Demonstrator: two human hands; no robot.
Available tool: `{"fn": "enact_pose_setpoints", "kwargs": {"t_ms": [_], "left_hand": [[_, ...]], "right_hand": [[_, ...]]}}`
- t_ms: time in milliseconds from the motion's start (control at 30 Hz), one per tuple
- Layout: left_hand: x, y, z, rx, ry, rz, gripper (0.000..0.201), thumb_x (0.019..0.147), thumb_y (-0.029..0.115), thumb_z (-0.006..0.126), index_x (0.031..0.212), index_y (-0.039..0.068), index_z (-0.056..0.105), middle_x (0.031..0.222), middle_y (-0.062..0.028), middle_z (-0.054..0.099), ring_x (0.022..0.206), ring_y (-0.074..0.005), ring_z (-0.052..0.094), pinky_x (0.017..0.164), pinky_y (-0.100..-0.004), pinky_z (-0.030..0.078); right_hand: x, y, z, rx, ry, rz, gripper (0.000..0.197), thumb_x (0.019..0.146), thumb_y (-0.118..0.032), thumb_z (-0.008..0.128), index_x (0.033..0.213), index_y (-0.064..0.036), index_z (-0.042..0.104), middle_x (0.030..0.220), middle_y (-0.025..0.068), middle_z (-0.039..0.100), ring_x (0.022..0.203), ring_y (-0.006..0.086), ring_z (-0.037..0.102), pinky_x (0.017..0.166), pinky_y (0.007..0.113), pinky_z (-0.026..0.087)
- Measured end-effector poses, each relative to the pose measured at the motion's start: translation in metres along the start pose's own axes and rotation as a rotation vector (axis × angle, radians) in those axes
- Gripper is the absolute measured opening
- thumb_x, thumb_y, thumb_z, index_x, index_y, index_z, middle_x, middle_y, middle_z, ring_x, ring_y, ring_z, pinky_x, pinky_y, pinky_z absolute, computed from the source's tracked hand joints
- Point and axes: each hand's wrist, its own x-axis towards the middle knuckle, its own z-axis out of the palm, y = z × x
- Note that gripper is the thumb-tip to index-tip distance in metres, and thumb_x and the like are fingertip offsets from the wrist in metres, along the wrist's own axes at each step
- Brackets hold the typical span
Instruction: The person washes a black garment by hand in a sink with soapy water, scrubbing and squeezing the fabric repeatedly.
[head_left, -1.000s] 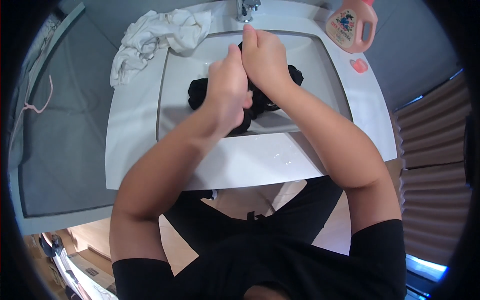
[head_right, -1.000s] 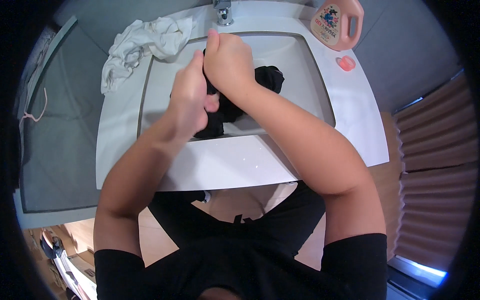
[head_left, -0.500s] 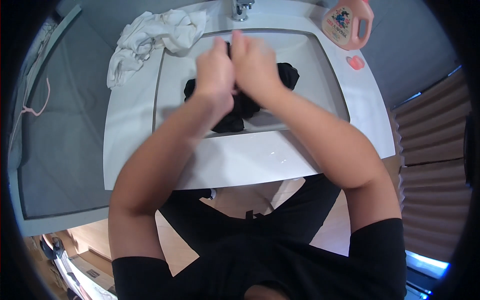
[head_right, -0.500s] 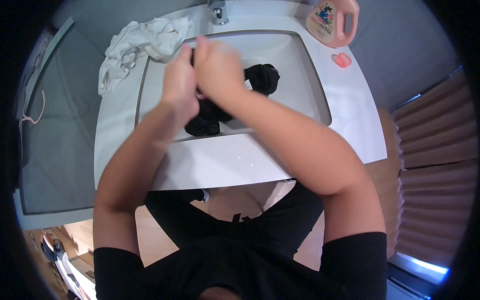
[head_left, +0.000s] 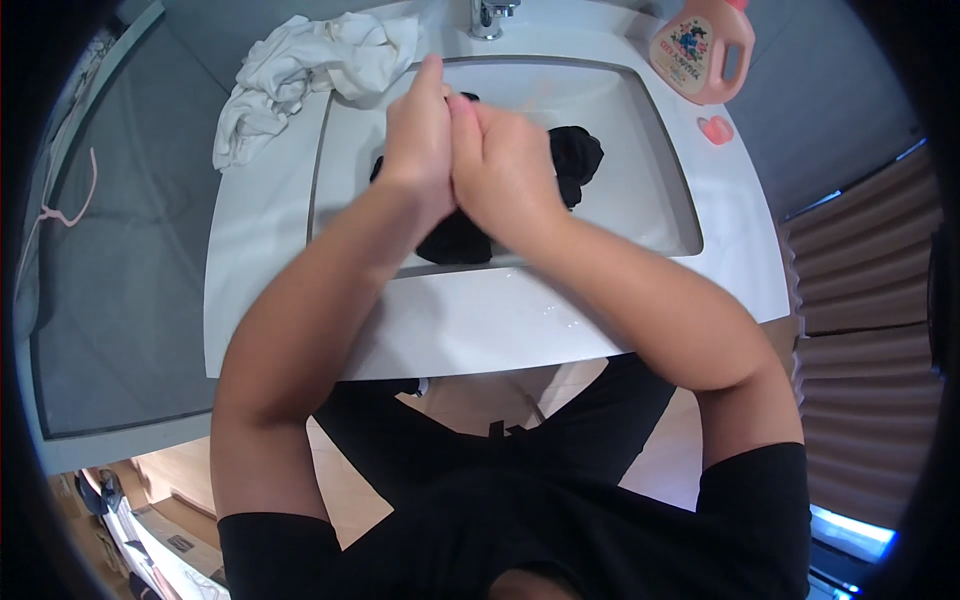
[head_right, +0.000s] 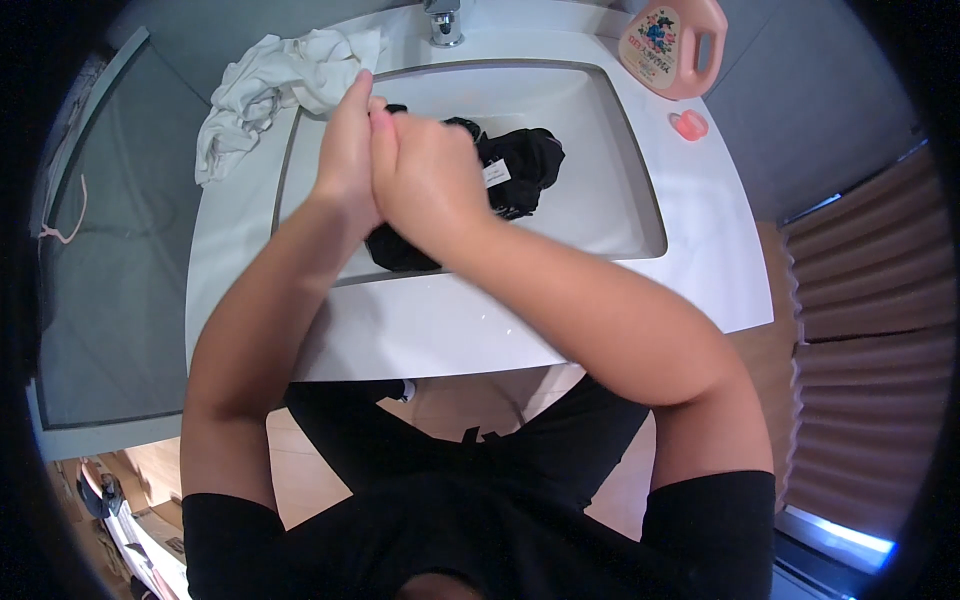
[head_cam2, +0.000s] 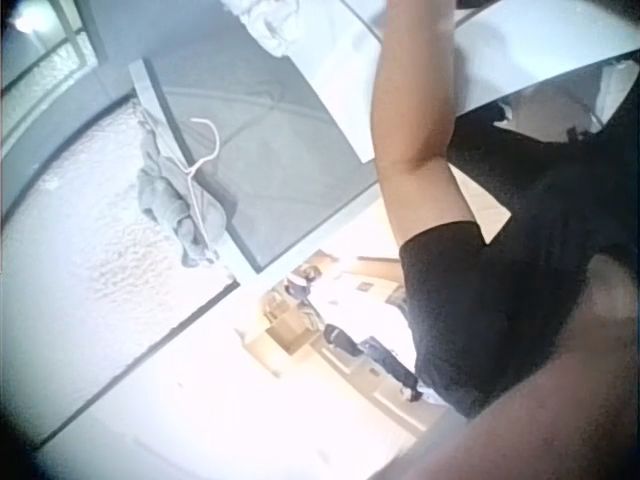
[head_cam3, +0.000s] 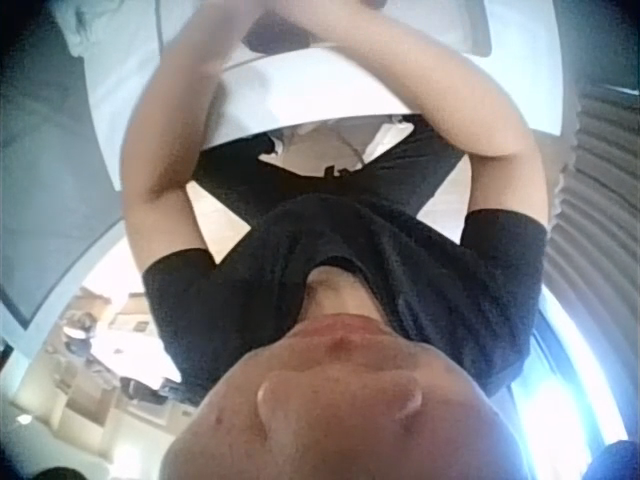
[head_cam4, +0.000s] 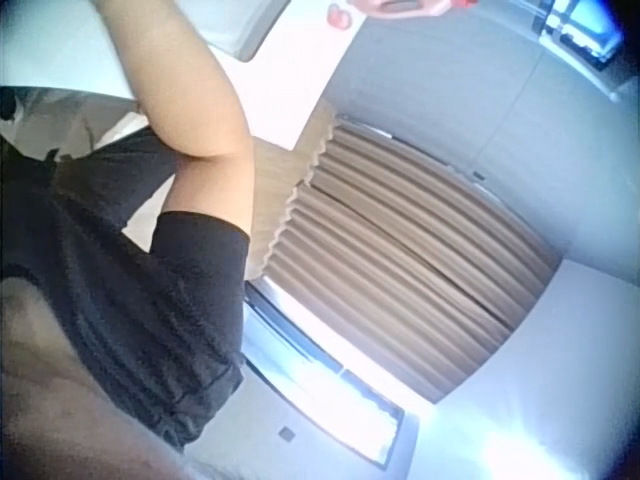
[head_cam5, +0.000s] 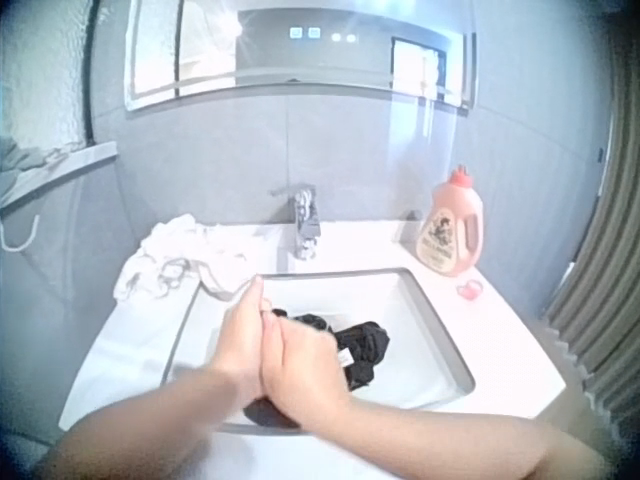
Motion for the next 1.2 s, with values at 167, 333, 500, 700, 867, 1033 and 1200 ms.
{"fn": "enact_pose_setpoints", "kwargs": {"t_ms": [167,333,500,700,867,1033,1200], "left_hand": [[0.022,-0.019,-0.004,0.047,-0.144,0.044,0.039,0.102,0.046,0.047,0.097,0.010,0.060,0.080,-0.0024,0.061,0.069,-0.0160,0.054,0.055,-0.0368,0.040],[0.010,-0.017,-0.011,0.079,-0.140,0.037,0.036,0.102,0.045,0.048,0.091,0.013,0.059,0.075,-0.0013,0.056,0.064,-0.0154,0.052,0.057,-0.0362,0.043],[0.030,-0.002,-0.016,-0.123,-0.101,0.065,0.036,0.103,0.045,0.048,0.084,0.015,0.054,0.075,0.0005,0.055,0.072,-0.0160,0.055,0.066,-0.0352,0.047],[-0.004,-0.011,0.003,0.102,-0.151,-0.031,0.043,0.105,0.043,0.042,0.093,0.004,0.056,0.080,-0.0062,0.056,0.070,-0.0205,0.053,0.061,-0.0390,0.046],[0.018,-0.005,-0.009,-0.071,-0.051,0.027,0.041,0.104,0.048,0.042,0.091,0.012,0.057,0.071,0.0014,0.050,0.060,-0.0155,0.046,0.047,-0.0362,0.033],[0.011,-0.022,0.003,0.021,-0.142,0.028,0.038,0.105,0.044,0.042,0.096,0.010,0.056,0.073,-0.0014,0.051,0.064,-0.0159,0.049,0.056,-0.0377,0.040],[0.031,-0.018,-0.012,-0.204,-0.070,0.095,0.035,0.103,0.045,0.044,0.091,0.014,0.056,0.080,-0.0013,0.057,0.068,-0.0164,0.052,0.060,-0.0361,0.043]], "right_hand": [[0.016,0.011,0.000,-0.165,0.110,-0.049,0.047,0.100,-0.031,0.043,0.075,0.0012,0.066,0.074,0.0269,0.064,0.071,0.0485,0.062,0.069,0.055,0.050],[0.021,0.006,-0.004,-0.115,0.038,0.051,0.048,0.100,-0.033,0.043,0.075,0.0003,0.066,0.073,0.0273,0.064,0.071,0.0463,0.063,0.068,0.054,0.050],[0.001,-0.007,0.005,-0.103,0.071,-0.089,0.044,0.099,-0.027,0.045,0.070,-0.0003,0.064,0.072,0.0264,0.064,0.070,0.0483,0.063,0.066,0.054,0.050],[0.031,0.005,-0.019,-0.178,0.093,0.038,0.045,0.101,-0.028,0.041,0.076,0.0004,0.065,0.080,0.0262,0.066,0.071,0.0484,0.063,0.067,0.055,0.051],[-0.001,-0.005,-0.001,-0.090,-0.034,0.023,0.047,0.100,-0.033,0.043,0.076,0.0009,0.066,0.077,0.0269,0.066,0.073,0.0492,0.063,0.070,0.056,0.050],[0.030,0.010,-0.020,-0.191,0.039,0.094,0.047,0.101,-0.030,0.041,0.076,0.0007,0.066,0.075,0.0254,0.066,0.073,0.0449,0.065,0.067,0.054,0.051],[0.012,0.000,0.006,-0.212,0.058,-0.061,0.047,0.100,-0.031,0.042,0.076,0.0009,0.066,0.077,0.0269,0.066,0.074,0.0477,0.064,0.069,0.055,0.052]]}}
